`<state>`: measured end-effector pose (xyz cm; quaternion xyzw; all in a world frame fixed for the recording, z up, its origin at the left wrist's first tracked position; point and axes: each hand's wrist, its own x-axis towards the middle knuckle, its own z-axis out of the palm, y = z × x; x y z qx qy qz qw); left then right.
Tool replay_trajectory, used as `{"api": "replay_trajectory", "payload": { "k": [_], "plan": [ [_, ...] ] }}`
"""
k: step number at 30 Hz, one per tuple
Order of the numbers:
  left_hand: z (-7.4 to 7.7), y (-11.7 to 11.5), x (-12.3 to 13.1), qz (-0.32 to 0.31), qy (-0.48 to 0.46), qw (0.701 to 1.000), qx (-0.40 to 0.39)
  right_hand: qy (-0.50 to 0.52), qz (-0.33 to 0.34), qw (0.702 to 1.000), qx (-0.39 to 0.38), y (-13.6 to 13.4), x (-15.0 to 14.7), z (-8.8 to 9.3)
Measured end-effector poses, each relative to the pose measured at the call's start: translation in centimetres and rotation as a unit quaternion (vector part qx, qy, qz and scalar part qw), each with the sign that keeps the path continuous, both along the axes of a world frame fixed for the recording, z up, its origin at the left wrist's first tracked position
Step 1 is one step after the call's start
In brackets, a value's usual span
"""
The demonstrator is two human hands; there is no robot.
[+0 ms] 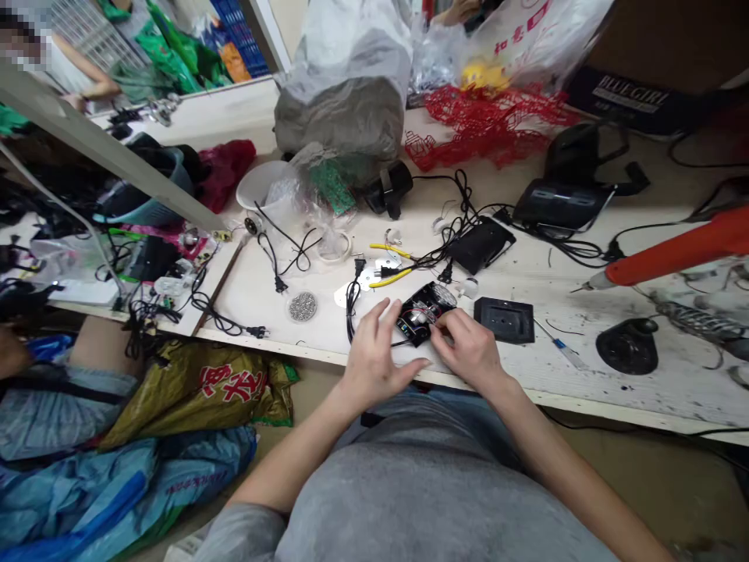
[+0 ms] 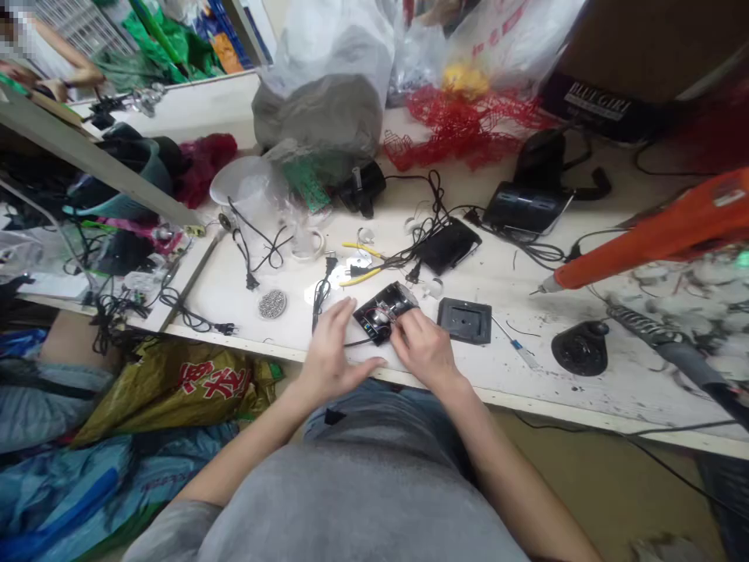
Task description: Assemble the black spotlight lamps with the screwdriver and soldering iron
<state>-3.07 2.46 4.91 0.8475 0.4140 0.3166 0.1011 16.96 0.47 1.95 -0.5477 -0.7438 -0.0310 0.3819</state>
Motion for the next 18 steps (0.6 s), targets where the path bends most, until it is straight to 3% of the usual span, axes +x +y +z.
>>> {"api": "replay_trajectory", "payload": {
  "k": [2, 6, 12, 18],
  "plan": [
    [-1.5, -1.2, 1.7, 0.029, 0.008, 0.999, -0.014, 0.004, 0.002, 1.0, -0.001, 0.1, 0.0, 0.1],
    [-3.2, -0.7, 3.0, 0.057, -0.039, 0.998, -0.004, 0.006, 0.002, 1.0, -0.004, 0.3, 0.2, 0.7],
    [-2.5, -0.7, 2.9, 0.097, -0.107, 0.989, 0.023, 0.088, 0.006, 0.992, -0.093, 0.7, 0.6, 2.3],
    [-2.2, -0.9, 3.3, 0.138, -0.14, 0.979, -0.054, 0.049, 0.031, 0.985, -0.163, 1.7, 0.9, 3.5]
  ]
}}
